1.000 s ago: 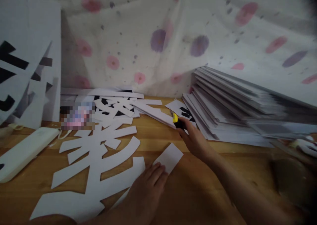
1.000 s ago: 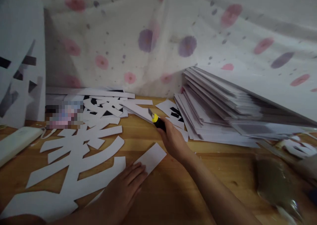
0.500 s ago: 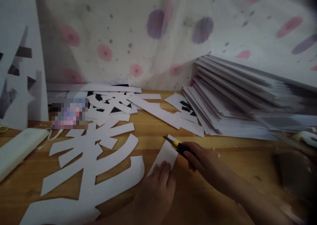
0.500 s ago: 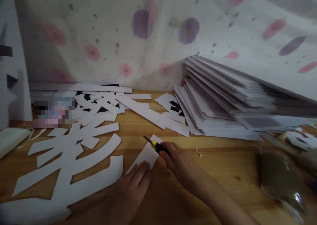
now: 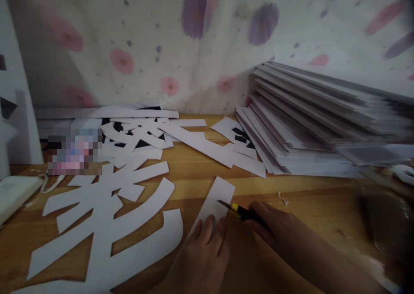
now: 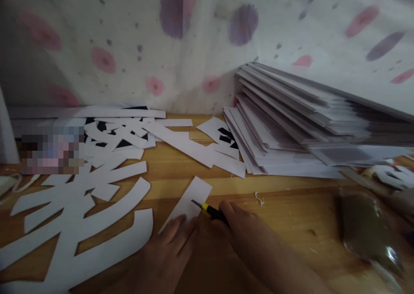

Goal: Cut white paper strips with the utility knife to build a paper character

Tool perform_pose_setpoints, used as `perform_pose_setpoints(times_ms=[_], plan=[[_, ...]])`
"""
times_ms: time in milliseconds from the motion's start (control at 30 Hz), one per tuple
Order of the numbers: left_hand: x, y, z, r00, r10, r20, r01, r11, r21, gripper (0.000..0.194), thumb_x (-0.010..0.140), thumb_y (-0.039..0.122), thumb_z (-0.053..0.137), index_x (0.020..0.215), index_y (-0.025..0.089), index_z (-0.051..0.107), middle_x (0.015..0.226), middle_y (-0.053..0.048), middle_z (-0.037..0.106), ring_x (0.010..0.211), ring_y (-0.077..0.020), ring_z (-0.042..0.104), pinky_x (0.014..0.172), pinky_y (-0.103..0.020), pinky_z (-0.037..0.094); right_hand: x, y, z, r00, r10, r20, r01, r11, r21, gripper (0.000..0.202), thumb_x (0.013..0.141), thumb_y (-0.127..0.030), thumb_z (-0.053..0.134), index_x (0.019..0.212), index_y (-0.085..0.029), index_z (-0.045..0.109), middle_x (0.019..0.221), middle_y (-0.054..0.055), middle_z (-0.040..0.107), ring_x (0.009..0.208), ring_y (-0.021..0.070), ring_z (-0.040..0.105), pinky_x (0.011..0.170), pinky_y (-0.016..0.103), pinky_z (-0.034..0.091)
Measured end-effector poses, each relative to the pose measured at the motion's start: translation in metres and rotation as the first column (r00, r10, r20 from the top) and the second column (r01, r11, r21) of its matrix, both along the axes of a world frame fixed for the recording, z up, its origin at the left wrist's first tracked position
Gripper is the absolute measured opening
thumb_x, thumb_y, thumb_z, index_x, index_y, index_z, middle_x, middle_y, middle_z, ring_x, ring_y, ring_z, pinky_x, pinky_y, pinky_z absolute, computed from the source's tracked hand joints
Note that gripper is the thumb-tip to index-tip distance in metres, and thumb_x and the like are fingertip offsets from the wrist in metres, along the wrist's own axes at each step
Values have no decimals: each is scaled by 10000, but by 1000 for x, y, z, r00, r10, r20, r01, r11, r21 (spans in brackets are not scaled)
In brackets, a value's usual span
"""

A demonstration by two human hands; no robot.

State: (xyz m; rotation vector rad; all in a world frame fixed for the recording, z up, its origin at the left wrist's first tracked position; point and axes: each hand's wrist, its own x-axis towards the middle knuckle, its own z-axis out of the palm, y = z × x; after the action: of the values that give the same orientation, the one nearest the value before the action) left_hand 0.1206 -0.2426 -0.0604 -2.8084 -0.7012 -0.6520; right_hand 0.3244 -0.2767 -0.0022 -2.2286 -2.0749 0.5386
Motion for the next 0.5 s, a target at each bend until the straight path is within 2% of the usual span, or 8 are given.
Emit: perform_pose_setpoints(times_ms=[100, 267, 500], plan=[[1, 0, 0, 999, -13, -31, 14, 999, 29, 316, 889, 265, 400, 1091, 175, 626, 1200, -9, 622, 1073, -249, 489, 828, -368, 422, 7, -2, -1, 999, -47, -19, 46, 998, -40, 84, 888, -213, 474, 907, -199, 555, 854, 55, 681, 712, 225, 674, 618, 350, 492], [3, 0, 0, 999, -13, -49, 16, 998, 60, 297, 873, 238, 428, 1088, 182, 625, 1191, -18, 618, 1081, -242, 471, 865, -360, 386, 12, 0, -2, 997, -35, -63, 36, 999, 20, 90, 894, -227, 460, 890, -204, 547, 853, 53, 681, 718, 221, 673, 617, 352, 498], [3, 0, -7, 1000, 5, -22, -4, 998, 64, 269, 869, 237, 431, 1020, 195, 650, 1174, -19, 625, 1099, -239, 473, 896, -364, 369, -6, 7, 1, 999, 34, -6, -33, 998, 50, 86, 884, -178, 467, 891, -201, 550, 789, 46, 694, 656, 202, 677, 527, 289, 460]])
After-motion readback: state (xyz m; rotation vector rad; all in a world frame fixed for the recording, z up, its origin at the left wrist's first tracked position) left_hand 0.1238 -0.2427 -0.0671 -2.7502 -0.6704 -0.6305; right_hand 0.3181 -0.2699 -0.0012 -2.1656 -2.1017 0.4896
